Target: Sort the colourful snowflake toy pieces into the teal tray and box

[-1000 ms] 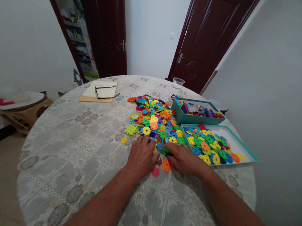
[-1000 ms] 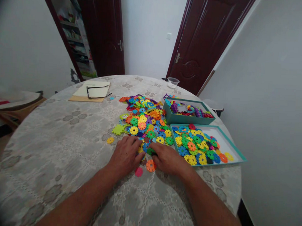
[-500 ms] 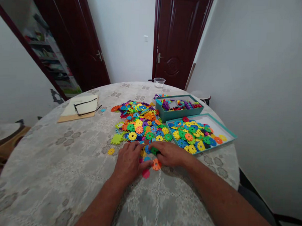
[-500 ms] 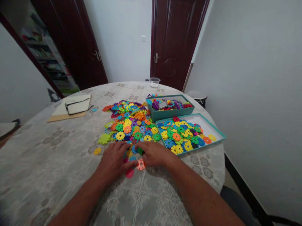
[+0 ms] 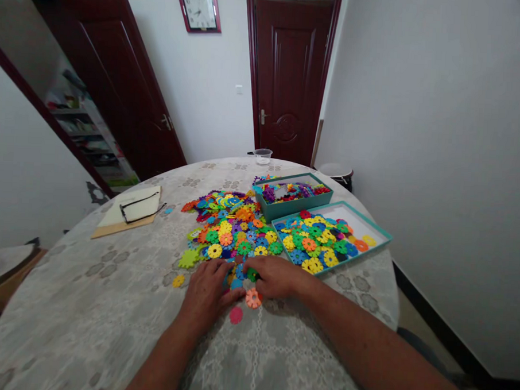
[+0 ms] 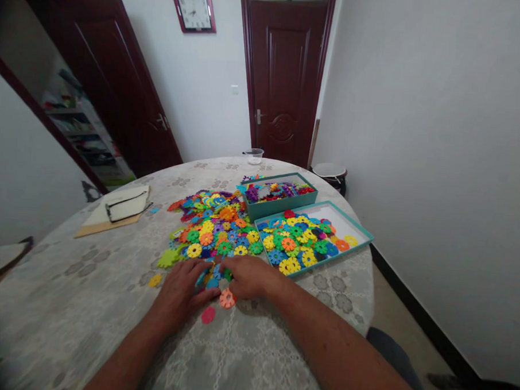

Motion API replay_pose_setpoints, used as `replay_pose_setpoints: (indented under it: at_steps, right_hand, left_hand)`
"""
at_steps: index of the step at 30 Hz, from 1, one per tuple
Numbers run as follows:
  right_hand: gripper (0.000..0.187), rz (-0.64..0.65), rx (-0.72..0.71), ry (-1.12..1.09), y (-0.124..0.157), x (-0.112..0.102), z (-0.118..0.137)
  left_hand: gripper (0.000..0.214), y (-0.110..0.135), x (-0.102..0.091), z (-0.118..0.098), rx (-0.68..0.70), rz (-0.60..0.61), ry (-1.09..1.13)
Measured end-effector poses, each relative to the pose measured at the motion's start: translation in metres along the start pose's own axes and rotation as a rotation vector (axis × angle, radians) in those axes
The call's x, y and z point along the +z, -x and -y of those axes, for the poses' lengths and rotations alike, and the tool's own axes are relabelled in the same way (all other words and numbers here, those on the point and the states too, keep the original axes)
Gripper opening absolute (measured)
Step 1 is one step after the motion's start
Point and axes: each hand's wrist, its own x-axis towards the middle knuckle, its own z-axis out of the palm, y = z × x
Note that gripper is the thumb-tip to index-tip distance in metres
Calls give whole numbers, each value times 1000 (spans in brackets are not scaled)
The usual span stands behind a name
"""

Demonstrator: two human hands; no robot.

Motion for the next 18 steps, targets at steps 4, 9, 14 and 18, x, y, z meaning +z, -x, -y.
replay_pose_setpoints:
  at_steps: [4, 9, 14, 18]
  right_hand:
    - [55, 0, 5, -22, 0, 0, -1]
    - [53, 4, -7, -52, 4, -3, 0]
    - [51, -25, -13, -52, 21, -27, 8]
    - [51, -234, 18, -7, 52, -66, 6]
  left_hand:
    - [57, 1, 5, 6, 4, -32, -4]
    - [36, -2, 10, 9, 24, -28, -33]
    - [28, -2, 11, 3, 19, -18, -13]
    - [29, 2, 8, -2, -22, -10, 4]
